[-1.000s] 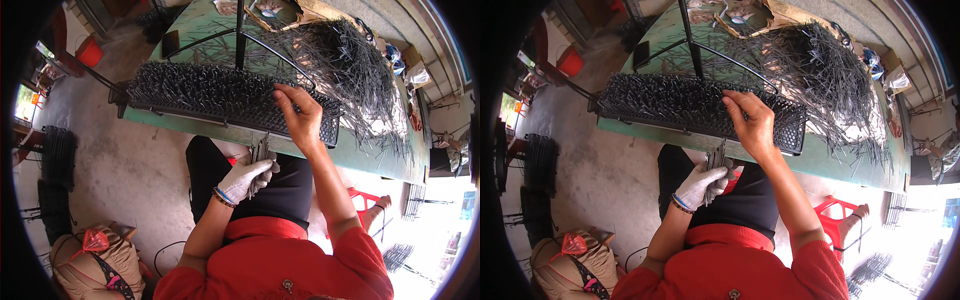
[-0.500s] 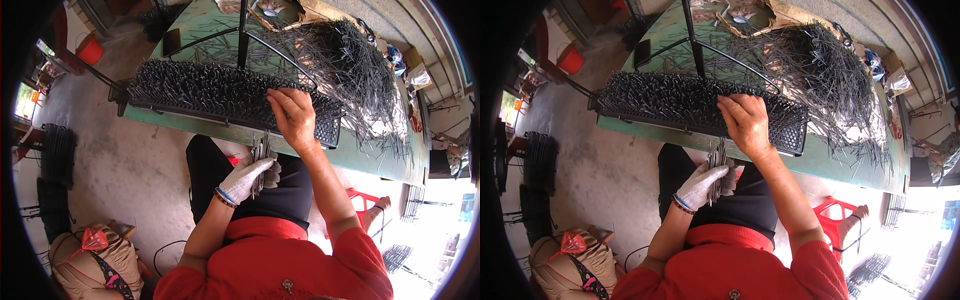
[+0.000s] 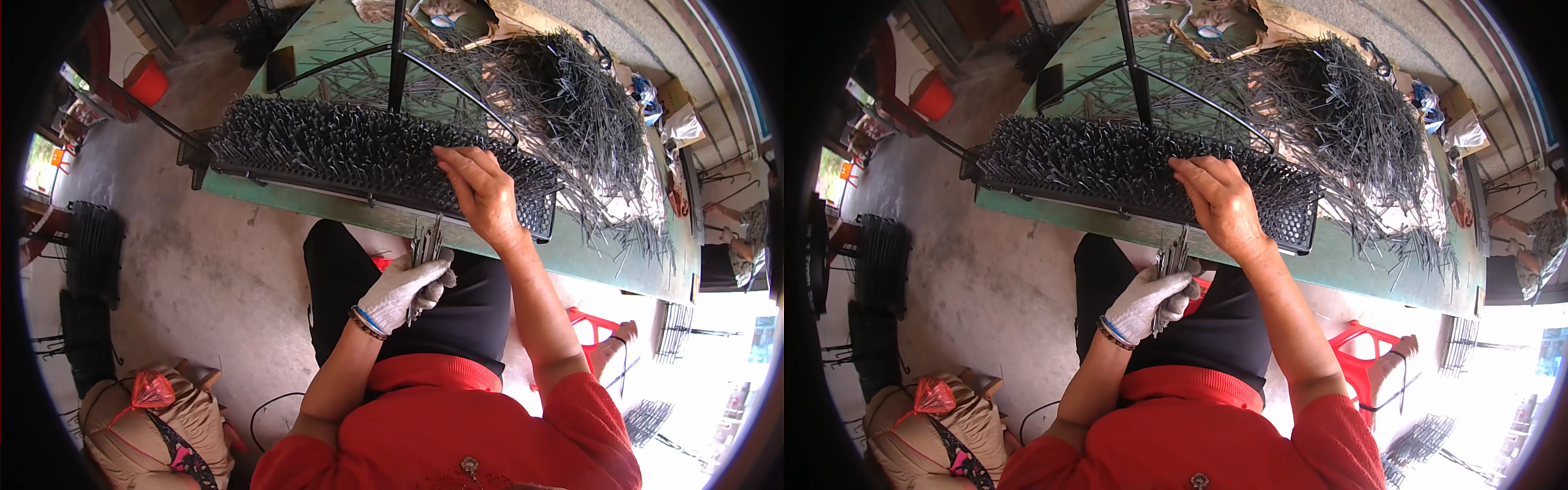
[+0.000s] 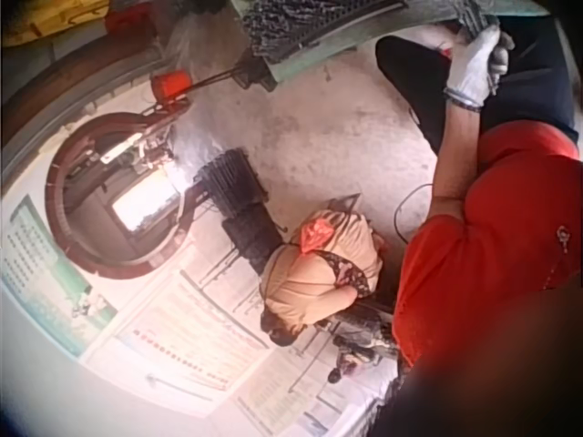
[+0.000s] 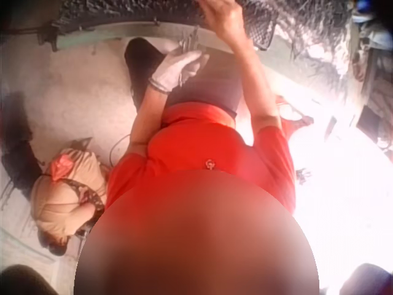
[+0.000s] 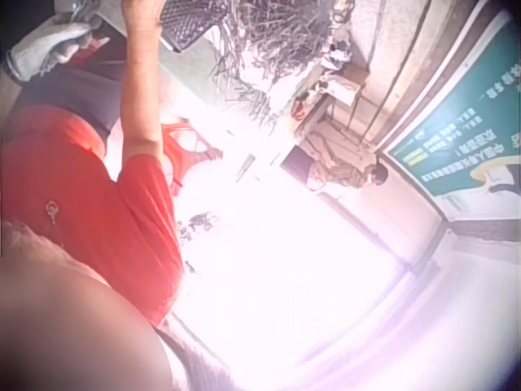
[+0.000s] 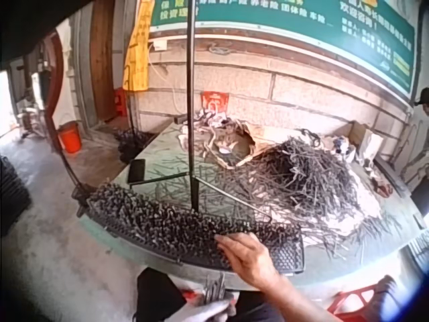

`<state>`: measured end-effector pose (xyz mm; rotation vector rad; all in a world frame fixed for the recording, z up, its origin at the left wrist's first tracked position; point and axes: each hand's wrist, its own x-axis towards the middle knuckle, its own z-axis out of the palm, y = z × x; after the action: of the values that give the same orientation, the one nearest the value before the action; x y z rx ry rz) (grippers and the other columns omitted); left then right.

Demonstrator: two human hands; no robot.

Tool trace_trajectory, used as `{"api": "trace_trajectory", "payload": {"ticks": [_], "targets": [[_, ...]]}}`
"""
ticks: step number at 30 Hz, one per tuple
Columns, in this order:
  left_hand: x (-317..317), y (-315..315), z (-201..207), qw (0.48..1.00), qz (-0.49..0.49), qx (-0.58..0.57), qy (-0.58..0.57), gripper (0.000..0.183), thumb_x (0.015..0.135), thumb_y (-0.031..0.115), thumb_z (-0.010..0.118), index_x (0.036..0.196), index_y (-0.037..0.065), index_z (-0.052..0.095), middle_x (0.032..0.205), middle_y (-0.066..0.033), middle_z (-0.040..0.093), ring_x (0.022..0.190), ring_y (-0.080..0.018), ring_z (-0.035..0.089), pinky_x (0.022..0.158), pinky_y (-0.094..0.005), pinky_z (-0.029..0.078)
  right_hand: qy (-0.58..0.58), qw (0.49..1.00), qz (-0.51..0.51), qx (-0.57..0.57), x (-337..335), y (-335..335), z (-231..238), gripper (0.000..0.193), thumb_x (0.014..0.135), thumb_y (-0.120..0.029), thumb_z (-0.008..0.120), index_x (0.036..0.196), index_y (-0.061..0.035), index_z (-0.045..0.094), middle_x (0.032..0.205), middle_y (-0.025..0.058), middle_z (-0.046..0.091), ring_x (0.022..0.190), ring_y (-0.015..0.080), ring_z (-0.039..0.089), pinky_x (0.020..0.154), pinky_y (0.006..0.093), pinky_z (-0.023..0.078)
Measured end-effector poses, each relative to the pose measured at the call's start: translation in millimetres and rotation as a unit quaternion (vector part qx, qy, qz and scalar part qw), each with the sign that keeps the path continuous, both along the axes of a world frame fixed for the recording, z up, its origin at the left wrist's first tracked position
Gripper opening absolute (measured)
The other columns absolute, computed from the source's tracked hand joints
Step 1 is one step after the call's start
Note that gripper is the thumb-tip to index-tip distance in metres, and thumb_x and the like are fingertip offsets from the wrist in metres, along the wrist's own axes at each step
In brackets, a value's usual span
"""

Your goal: The person is manually inserting metal wire bristles into a grid-like frame to assemble wire brushes.

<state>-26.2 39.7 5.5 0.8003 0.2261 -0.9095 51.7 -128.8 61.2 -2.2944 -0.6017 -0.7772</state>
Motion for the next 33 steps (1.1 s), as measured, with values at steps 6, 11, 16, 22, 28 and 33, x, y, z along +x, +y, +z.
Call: {"api": "trace_trajectory", "payload": {"ticks": [6,11,16,22,28,33], "targets": [[1,-1,-1,1.0,-0.007,-0.004,0.004,0.018,0.092,0.017,0.062,0.107,0.006,0.062,0.081,-0.0052,0.065,0.058,-0.0045,0.055,0.046,-0.0164,0.038,0.048,0.998,0.023,0.026,2,-2,4,0.02,0.084,0.003,0.062,0.104,-0.0005,0.066,0.092,0.0124,0.065,0.081,0.0267,0.063,0.074,0.0322,0.05],[0,1,-2,1.0,-0.003,-0.012,0.0,0.018,0.092,0.016,0.062,0.106,0.005,0.061,0.082,-0.0054,0.065,0.059,-0.0051,0.056,0.047,-0.0169,0.039,0.093,0.994,0.055,0.028,2,-6,6,0.018,0.086,0.002,0.06,0.103,-0.0009,0.066,0.094,0.0122,0.065,0.086,0.0274,0.063,0.078,0.0331,0.048],[1,0,-3,1.0,-0.008,-0.002,-0.002,0.019,0.092,0.017,0.062,0.106,0.005,0.061,0.083,-0.0052,0.066,0.061,-0.0048,0.056,0.048,-0.0171,0.041,0.068,0.996,0.048,-0.037,3,-9,-2,0.021,0.084,-0.002,0.061,0.104,-0.0034,0.067,0.098,0.0113,0.065,0.091,0.0275,0.061,0.083,0.0347,0.044],[2,0,-4,1.0,-0.008,-0.001,-0.004,0.019,0.091,0.018,0.062,0.106,0.006,0.062,0.084,-0.0045,0.066,0.061,-0.0043,0.056,0.049,-0.0171,0.042,0.02,0.997,0.015,-0.074,-3,-8,-4,0.023,0.083,-0.002,0.061,0.105,-0.0047,0.067,0.1,0.0097,0.064,0.089,0.0276,0.059,0.08,0.036,0.045],[2,-1,-1,1.0,-0.007,0.007,-0.006,0.02,0.091,0.018,0.062,0.107,0.005,0.062,0.083,-0.0043,0.066,0.061,-0.0047,0.057,0.049,-0.0172,0.042,0.007,0.994,0.006,-0.113,-6,-4,-3,0.026,0.082,0.0,0.061,0.107,-0.0044,0.066,0.101,0.0097,0.063,0.088,0.0273,0.059,0.079,0.0356,0.045],[3,-1,2,1.0,0.001,-0.015,-0.009,0.02,0.091,0.017,0.062,0.107,0.005,0.062,0.084,-0.0043,0.066,0.063,-0.005,0.057,0.049,-0.0173,0.043,0.042,0.999,0.012,-0.011,-16,-6,0,0.019,0.083,-0.008,0.067,0.1,-0.003,0.069,0.095,0.0097,0.065,0.08,0.0253,0.06,0.07,0.0339,0.046]]}}
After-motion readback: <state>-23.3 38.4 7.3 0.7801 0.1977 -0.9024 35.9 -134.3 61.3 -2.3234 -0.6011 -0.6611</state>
